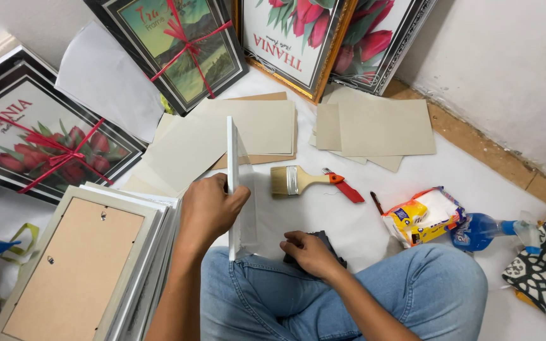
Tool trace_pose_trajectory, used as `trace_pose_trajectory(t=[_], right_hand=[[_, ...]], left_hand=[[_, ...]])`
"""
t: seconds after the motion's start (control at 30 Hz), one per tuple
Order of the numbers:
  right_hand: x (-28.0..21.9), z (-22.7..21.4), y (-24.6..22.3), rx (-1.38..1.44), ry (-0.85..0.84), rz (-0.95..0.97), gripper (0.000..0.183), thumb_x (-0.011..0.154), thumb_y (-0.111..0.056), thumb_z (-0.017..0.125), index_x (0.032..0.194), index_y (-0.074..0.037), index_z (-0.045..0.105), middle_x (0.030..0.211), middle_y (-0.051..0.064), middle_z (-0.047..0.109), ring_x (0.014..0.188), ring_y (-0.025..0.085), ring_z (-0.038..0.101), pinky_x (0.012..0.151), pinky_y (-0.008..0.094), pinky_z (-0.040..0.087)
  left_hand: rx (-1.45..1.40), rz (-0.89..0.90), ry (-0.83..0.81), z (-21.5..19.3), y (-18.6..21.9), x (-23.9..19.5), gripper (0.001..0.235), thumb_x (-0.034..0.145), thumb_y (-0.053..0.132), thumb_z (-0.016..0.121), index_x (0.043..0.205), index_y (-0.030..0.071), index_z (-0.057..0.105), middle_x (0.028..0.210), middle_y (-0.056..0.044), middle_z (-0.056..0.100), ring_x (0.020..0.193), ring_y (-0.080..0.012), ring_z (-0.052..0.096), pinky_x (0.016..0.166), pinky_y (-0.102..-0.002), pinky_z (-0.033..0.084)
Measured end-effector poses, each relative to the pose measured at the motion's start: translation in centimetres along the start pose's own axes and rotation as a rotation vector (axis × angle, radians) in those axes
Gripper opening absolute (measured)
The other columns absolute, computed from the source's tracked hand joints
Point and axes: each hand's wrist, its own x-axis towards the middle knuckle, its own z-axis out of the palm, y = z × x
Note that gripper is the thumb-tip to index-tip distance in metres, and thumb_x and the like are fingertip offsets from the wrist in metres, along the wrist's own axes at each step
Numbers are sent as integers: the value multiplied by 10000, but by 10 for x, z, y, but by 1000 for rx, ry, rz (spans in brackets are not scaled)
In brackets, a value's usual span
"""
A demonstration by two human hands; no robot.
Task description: The person cleans the back and front of a picture frame using a brush and a cloth. They then disassemble the frame by removing the backing board and a plastic sheet, clean the glass, and place a new backing board inside the frame.
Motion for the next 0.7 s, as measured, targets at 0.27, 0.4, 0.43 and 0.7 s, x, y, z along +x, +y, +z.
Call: trace_pose_trajectory(t=[0.27,0.4,0.43,0.7], right_hand=[[13,-6,7,169,21,-44,651,992,-426,635,1471,-1,519,1416,293,585,1326,423,568,1064,498,500],[12,-26,3,281,191,-41,755,987,-443,622,1533,27,396,1487,356,477,1368,487,502,1087,541,473],[7,-31,-5,277,188,-43,755,987,-443,622,1533,27,396,1487,356,477,1368,487,502,1087,541,473],[17,-62,21,945,258,-70,372,1061,-307,525,1330,-66,611,1139,186,658,992,308,685,826,424,593]], left_hand=[[-192,130,24,-12,-3,-14,307,782,211,607,559,5,566,356,-112,395,417,-231,372,463,-342,380],[-373,109,36,-30,1,-34,272,809,219,612,602,45,584,385,-65,347,475,-179,371,480,-305,390],[-375,106,40,-33,-4,-37,272,809,219,612,602,45,584,385,-65,347,475,-179,371,480,-305,390],[-1050,21,84,-17,-58,-34,169,891,103,667,912,-63,692,588,-164,641,473,-190,586,489,-332,527]])
